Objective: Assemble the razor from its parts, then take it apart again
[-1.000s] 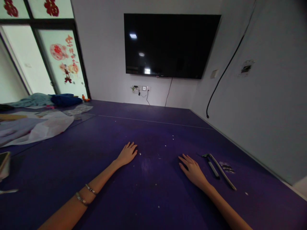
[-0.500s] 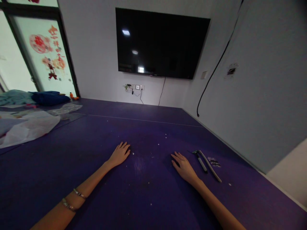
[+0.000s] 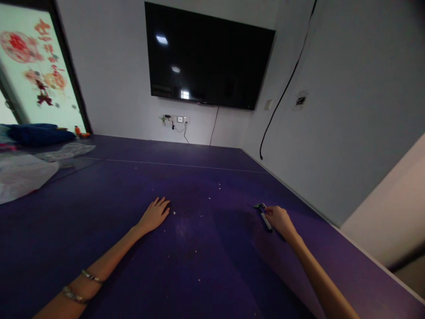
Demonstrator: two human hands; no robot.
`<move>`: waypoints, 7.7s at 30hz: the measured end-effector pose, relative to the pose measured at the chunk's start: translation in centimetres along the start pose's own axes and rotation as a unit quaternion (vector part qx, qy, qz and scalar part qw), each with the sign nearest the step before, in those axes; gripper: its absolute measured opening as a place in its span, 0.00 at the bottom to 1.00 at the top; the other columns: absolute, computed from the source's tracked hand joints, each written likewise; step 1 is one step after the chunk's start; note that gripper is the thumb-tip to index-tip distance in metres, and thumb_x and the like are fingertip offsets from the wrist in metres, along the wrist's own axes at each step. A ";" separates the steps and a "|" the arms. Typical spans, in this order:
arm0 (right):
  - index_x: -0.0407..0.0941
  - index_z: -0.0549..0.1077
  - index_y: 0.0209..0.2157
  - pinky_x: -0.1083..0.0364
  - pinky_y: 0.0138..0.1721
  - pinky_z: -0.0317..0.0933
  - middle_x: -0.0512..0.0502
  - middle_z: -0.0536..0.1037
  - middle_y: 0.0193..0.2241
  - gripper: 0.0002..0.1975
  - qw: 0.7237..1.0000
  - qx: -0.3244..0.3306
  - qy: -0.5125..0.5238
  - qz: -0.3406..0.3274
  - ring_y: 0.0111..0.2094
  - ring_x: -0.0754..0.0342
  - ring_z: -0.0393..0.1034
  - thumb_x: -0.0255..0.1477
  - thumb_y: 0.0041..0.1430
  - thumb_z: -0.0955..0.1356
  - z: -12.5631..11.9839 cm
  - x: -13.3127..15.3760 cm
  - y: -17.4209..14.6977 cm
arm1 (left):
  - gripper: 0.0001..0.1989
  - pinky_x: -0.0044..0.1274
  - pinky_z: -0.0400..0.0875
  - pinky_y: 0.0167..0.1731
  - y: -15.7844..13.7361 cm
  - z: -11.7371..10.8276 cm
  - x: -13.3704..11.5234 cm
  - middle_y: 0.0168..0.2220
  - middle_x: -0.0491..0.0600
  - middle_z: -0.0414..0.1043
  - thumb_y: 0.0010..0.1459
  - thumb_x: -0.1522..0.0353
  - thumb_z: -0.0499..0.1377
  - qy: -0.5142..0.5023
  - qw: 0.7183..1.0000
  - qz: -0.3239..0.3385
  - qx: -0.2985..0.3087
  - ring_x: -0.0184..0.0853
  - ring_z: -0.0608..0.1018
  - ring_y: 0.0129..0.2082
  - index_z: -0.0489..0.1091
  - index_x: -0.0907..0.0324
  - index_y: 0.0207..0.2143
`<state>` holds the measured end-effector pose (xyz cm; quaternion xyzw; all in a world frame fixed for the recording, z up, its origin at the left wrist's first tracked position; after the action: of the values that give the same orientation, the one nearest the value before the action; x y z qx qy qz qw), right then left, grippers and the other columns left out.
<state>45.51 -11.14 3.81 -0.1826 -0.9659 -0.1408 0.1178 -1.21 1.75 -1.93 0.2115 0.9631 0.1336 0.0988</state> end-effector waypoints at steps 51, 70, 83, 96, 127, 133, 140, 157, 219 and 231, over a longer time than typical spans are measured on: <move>0.40 0.72 0.39 0.55 0.38 0.61 0.39 0.73 0.35 0.14 0.966 -0.059 -0.035 -0.249 0.37 0.50 0.66 0.18 0.56 0.59 -0.3 19.8 -9.0 | 0.22 0.19 0.59 0.13 3.8 -1.6 -20.6 0.14 0.45 0.64 0.51 0.55 0.52 -0.519 0.847 -0.064 0.093 0.27 0.66 0.13 0.66 0.64 0.17; 0.43 0.76 0.32 0.58 0.34 0.58 0.43 0.78 0.30 0.17 0.983 -0.053 0.006 -0.177 0.32 0.52 0.72 0.32 0.59 0.58 -3.8 12.6 -7.0 | 0.13 0.20 0.64 0.19 6.2 -2.6 -13.0 0.16 0.51 0.68 0.50 0.68 0.51 -0.143 0.971 -0.031 0.187 0.29 0.70 0.15 0.70 0.65 0.19; 0.43 0.73 0.43 0.56 0.32 0.58 0.40 0.78 0.34 0.18 0.998 0.004 -0.055 -0.041 0.35 0.46 0.73 0.33 0.55 0.59 -1.5 -1.3 -3.3 | 0.12 0.20 0.66 0.27 6.9 -0.1 -11.2 0.31 0.58 0.75 0.48 0.67 0.55 -0.046 0.981 -0.024 0.188 0.36 0.77 0.32 0.74 0.65 0.30; 0.42 0.71 0.45 0.54 0.38 0.60 0.37 0.71 0.46 0.19 0.994 0.037 -0.097 -0.035 0.41 0.45 0.70 0.32 0.56 0.58 1.2 -3.9 -2.9 | 0.23 0.24 0.68 0.31 5.3 -0.7 -11.2 0.36 0.59 0.74 0.54 0.55 0.50 -0.040 0.984 -0.066 0.163 0.41 0.76 0.37 0.72 0.64 0.36; 0.41 0.76 0.24 0.60 0.24 0.52 0.46 0.75 0.20 0.15 0.987 0.052 0.075 -0.135 0.24 0.54 0.70 0.28 0.52 0.59 3.0 8.6 -2.7 | 0.21 0.31 0.69 0.36 2.0 -0.7 -12.6 0.36 0.56 0.74 0.57 0.56 0.46 -0.017 0.984 -0.048 0.171 0.44 0.76 0.38 0.72 0.60 0.34; 0.41 0.75 0.22 0.61 0.24 0.54 0.46 0.76 0.20 0.11 0.976 0.086 0.094 -0.174 0.23 0.56 0.70 0.24 0.50 0.62 5.3 17.7 -4.7 | 0.20 0.29 0.69 0.36 1.9 -0.9 -12.7 0.38 0.56 0.74 0.58 0.57 0.46 -0.003 0.984 -0.059 0.168 0.43 0.76 0.40 0.72 0.60 0.36; 0.40 0.75 0.26 0.60 0.31 0.59 0.40 0.78 0.27 0.09 0.982 0.074 0.061 -0.163 0.32 0.51 0.73 0.27 0.51 0.64 7.3 21.1 -4.0 | 0.19 0.29 0.69 0.36 1.7 -1.1 -12.8 0.40 0.56 0.74 0.57 0.58 0.47 0.005 0.984 -0.054 0.173 0.43 0.76 0.40 0.71 0.60 0.38; 0.39 0.74 0.31 0.57 0.35 0.61 0.37 0.77 0.33 0.11 0.987 0.079 0.042 -0.136 0.36 0.49 0.73 0.31 0.53 0.65 8.2 22.0 -3.5 | 0.18 0.31 0.69 0.36 1.8 -0.9 -12.8 0.40 0.57 0.73 0.57 0.59 0.47 0.006 0.985 -0.049 0.166 0.44 0.76 0.41 0.71 0.60 0.39; 0.43 0.72 0.44 0.53 0.47 0.60 0.42 0.75 0.43 0.27 0.979 0.131 0.030 -0.154 0.45 0.46 0.69 0.22 0.36 0.64 1.8 -7.7 3.6 | 0.16 0.26 0.65 0.30 2.4 -0.8 -9.1 0.33 0.52 0.74 0.56 0.62 0.45 -0.024 0.993 -0.091 0.074 0.40 0.76 0.33 0.70 0.57 0.31; 0.38 0.69 0.48 0.52 0.47 0.60 0.38 0.73 0.45 0.30 0.982 0.092 0.081 -0.146 0.44 0.46 0.69 0.23 0.38 0.66 1.8 -4.4 4.1 | 0.15 0.25 0.65 0.31 2.1 -1.0 -9.5 0.33 0.51 0.74 0.57 0.62 0.46 -0.020 0.994 -0.083 0.069 0.38 0.76 0.34 0.71 0.57 0.31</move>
<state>50.73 -8.32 1.87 -0.0157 -0.9782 -0.0815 0.1905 7.85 -0.72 0.90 0.1398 0.9821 0.0542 0.1142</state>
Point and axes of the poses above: each hand's wrist, its own y-axis towards the middle knuckle, its own z-axis out of the palm, x = y × z, the point moved 8 cm from there along y, towards the middle knuckle
